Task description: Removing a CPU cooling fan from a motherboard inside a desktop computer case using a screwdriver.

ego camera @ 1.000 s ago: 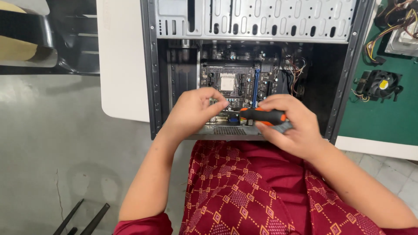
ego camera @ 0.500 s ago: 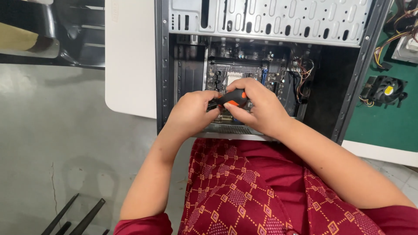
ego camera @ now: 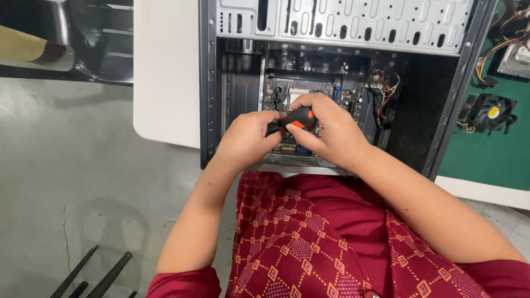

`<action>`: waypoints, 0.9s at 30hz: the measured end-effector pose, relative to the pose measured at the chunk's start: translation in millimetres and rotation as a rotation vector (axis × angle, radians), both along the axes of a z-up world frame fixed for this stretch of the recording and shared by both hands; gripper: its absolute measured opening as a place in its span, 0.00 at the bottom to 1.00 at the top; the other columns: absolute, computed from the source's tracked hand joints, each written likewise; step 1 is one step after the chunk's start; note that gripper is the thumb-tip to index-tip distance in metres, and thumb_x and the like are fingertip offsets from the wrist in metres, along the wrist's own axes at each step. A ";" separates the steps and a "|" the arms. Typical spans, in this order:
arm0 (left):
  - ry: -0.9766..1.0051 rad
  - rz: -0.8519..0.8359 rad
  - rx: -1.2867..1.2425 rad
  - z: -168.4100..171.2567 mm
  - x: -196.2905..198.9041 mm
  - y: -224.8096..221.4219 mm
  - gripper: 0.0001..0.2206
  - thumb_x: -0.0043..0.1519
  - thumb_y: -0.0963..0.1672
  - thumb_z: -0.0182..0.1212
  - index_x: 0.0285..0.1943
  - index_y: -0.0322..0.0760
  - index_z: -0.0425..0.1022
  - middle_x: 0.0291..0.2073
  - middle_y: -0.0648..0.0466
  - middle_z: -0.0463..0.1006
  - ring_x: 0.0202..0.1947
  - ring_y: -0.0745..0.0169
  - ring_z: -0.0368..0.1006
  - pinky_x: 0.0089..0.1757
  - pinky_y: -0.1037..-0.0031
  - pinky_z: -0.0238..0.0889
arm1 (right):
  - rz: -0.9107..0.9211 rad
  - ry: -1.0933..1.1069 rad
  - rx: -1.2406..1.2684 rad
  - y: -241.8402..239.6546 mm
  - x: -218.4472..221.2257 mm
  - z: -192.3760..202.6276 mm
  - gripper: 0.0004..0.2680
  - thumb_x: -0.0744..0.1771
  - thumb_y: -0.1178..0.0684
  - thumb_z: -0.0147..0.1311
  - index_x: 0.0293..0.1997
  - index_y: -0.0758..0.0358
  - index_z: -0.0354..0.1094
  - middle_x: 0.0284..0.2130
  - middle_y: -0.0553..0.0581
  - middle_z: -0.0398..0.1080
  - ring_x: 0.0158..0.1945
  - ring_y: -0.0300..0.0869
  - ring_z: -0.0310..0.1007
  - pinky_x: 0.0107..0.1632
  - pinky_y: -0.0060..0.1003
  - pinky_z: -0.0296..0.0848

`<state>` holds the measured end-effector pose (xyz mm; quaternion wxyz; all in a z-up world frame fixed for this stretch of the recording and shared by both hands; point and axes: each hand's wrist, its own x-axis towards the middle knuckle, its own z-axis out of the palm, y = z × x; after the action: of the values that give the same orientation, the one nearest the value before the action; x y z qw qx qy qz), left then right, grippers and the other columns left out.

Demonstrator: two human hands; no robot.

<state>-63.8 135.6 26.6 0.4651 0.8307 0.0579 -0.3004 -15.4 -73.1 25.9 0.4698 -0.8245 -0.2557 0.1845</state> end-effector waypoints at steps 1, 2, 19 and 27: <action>-0.003 0.001 0.003 -1.2 0.0 0.2 0.21 0.60 0.46 0.62 0.63 0.36 0.76 0.22 0.50 0.80 0.30 0.56 0.79 0.37 0.64 0.74 | 0.004 0.003 0.000 0.1 0.3 0.0 0.12 0.68 0.56 0.60 0.57 0.61 0.67 0.43 0.62 0.72 0.43 0.57 0.77 0.40 0.43 0.80; -0.004 0.001 0.003 -0.1 0.0 -0.2 0.21 0.60 0.46 0.62 0.63 0.36 0.76 0.22 0.50 0.80 0.30 0.56 0.79 0.37 0.64 0.74 | 0.003 0.003 -0.001 0.0 0.2 0.0 0.12 0.68 0.56 0.60 0.57 0.61 0.67 0.43 0.62 0.72 0.43 0.57 0.77 0.40 0.43 0.80; -0.044 0.019 -0.043 3.0 -5.9 1.2 0.21 0.59 0.45 0.62 0.62 0.32 0.76 0.18 0.52 0.77 0.27 0.58 0.77 0.37 0.66 0.72 | 0.085 -0.098 -0.075 -0.1 -0.8 7.2 0.12 0.68 0.55 0.59 0.56 0.64 0.66 0.41 0.65 0.72 0.38 0.57 0.76 0.38 0.45 0.79; -0.093 -0.033 -0.053 1.1 -9.8 8.0 0.17 0.59 0.44 0.61 0.57 0.32 0.77 0.18 0.51 0.76 0.26 0.54 0.76 0.37 0.63 0.72 | 0.322 -0.233 -0.157 18.3 -2.5 34.8 0.09 0.67 0.58 0.58 0.52 0.66 0.66 0.41 0.65 0.72 0.43 0.59 0.77 0.42 0.49 0.79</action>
<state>-73.6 143.6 27.7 0.4842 0.8319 0.0144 -0.2707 -17.9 -54.7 60.6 0.3357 -0.8230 -0.4215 0.1799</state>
